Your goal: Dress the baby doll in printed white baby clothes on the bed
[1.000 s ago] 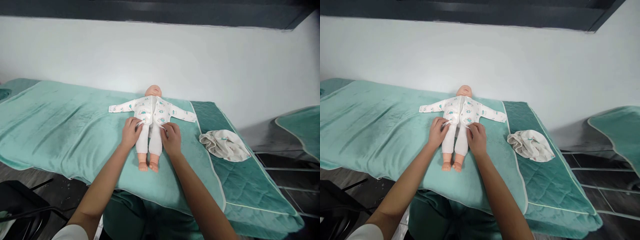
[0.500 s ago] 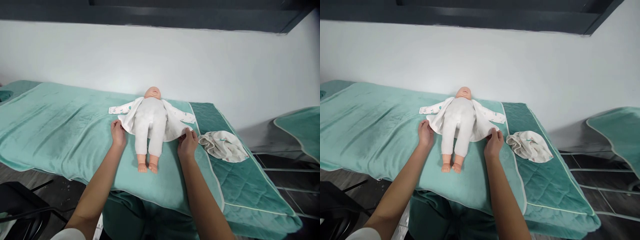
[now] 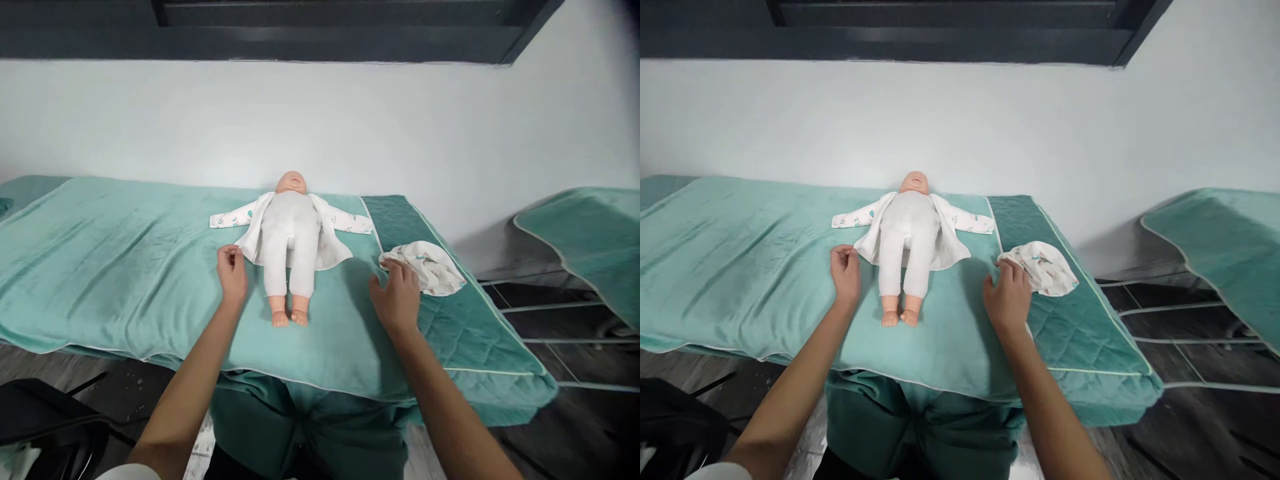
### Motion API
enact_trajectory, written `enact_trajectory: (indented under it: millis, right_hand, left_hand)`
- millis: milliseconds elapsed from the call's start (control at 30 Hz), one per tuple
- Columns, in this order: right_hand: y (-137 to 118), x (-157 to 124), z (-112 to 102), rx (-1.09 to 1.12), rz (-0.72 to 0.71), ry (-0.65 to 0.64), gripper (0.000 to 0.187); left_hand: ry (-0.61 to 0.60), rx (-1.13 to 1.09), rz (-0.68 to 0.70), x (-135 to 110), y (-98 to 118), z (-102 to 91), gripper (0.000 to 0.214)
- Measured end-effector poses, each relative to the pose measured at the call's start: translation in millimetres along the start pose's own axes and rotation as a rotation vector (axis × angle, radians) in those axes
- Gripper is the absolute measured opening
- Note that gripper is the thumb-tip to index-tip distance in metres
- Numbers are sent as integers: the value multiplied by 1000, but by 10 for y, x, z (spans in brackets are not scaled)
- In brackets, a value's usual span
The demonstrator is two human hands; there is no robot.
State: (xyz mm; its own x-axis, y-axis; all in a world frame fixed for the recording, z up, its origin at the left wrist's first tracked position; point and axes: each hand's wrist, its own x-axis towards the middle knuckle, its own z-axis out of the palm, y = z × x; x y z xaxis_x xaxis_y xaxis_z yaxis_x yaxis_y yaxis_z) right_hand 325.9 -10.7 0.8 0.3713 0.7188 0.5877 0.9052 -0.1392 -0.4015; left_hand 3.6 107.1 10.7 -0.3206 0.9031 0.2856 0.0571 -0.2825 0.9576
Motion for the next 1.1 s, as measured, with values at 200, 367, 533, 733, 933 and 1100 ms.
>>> enact_trajectory:
  millis: [200,367,533,733,933,1100]
  right_hand:
    - [430,155,-431,-657,12,-350,34]
    - [272,450,-689,-390,-1,-571,35]
    - [-563,635,-1112,111,50,-556,38]
    - [-1669,711,-1652,745,-19,-675,32]
    - [-2206,670,-1981,1071,-70,-744,14]
    - [-2322,494,-2144,1067,-188,-902,24]
  left_hand:
    - [-368,339,231,-315,109,-118,17]
    - [-773,326,110,-470,351,-267,19]
    - [-795,254,114,-513,988,-387,23]
    - [-873,80,476,-641,1891,-323,48]
    - [-709,101,745,-598,2223,-342,61]
    - [-649,160,815,-689,2397,-584,53]
